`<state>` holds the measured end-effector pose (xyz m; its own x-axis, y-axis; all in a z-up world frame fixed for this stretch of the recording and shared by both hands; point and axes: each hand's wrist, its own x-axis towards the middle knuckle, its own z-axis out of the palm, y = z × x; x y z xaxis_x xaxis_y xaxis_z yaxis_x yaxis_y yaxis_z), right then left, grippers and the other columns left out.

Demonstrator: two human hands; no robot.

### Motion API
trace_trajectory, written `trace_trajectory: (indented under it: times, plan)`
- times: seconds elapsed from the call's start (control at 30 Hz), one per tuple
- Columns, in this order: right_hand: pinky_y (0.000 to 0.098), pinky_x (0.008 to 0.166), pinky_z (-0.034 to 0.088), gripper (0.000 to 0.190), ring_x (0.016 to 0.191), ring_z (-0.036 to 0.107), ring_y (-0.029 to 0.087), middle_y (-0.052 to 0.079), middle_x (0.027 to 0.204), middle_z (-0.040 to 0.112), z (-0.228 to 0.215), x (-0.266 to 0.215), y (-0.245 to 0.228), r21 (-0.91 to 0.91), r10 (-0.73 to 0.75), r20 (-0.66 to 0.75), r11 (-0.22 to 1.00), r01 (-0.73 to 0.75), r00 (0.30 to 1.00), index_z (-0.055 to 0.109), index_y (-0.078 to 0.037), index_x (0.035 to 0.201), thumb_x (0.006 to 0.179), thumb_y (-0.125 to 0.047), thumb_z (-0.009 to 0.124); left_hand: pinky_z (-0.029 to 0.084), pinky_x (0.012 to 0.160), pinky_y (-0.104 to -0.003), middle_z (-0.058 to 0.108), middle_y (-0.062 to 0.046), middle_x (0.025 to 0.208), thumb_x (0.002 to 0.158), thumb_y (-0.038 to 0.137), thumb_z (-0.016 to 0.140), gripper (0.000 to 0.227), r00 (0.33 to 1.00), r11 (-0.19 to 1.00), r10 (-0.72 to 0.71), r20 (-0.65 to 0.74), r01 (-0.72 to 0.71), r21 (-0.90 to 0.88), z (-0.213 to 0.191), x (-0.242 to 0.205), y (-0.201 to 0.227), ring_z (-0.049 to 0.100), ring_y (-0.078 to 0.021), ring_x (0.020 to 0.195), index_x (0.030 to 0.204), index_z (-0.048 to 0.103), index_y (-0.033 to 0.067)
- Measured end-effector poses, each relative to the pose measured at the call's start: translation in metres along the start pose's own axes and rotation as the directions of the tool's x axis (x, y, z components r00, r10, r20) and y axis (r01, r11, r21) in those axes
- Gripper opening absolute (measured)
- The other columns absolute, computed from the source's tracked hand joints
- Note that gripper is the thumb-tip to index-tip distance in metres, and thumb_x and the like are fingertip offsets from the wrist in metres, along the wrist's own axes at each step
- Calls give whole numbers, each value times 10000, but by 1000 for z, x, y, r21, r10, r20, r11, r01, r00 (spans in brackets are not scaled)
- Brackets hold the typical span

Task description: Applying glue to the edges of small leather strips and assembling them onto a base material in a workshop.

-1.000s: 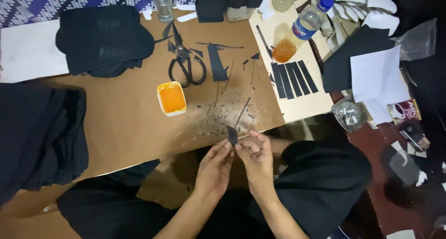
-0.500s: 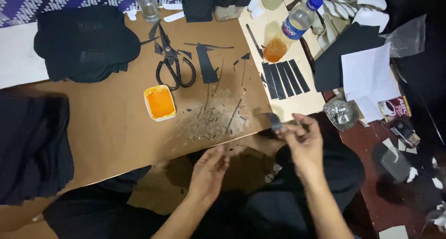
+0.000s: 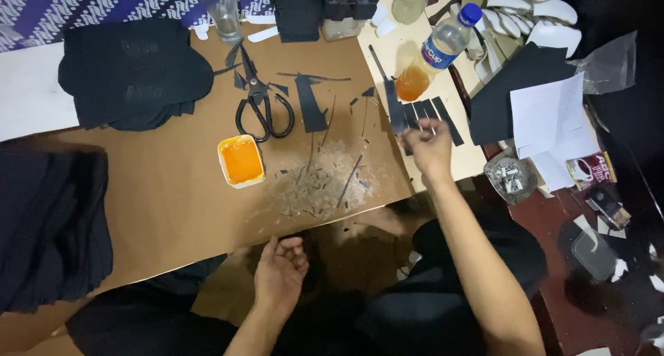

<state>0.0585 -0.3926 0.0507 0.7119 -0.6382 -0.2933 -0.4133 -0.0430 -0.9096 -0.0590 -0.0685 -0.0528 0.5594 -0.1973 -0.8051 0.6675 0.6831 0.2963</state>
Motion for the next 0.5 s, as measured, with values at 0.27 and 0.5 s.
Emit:
trace_trajectory:
  times: [0.27,0.5]
  plan:
    - [313,890,622,314,849,754,213,164,958,732,-22,-17,6,57,-77,35,996,75,996,471,-61,1193,933,37,617,368,700,-342,509,-76,820,1110,441,432,507,998,999,-48,-32,49,21,-8,-6,7,415,-224,709,989,677,14]
    - [329,892,642,313,840,745,204,111,953,712,-108,-4,-17,-7,-181,-97,983,181,979,426,-83,1228,992,0,613,375,675,-332,498,-78,818,1104,438,428,504,998,998,-54,-38,55,15,-28,14,-2,429,-221,703,1022,672,4]
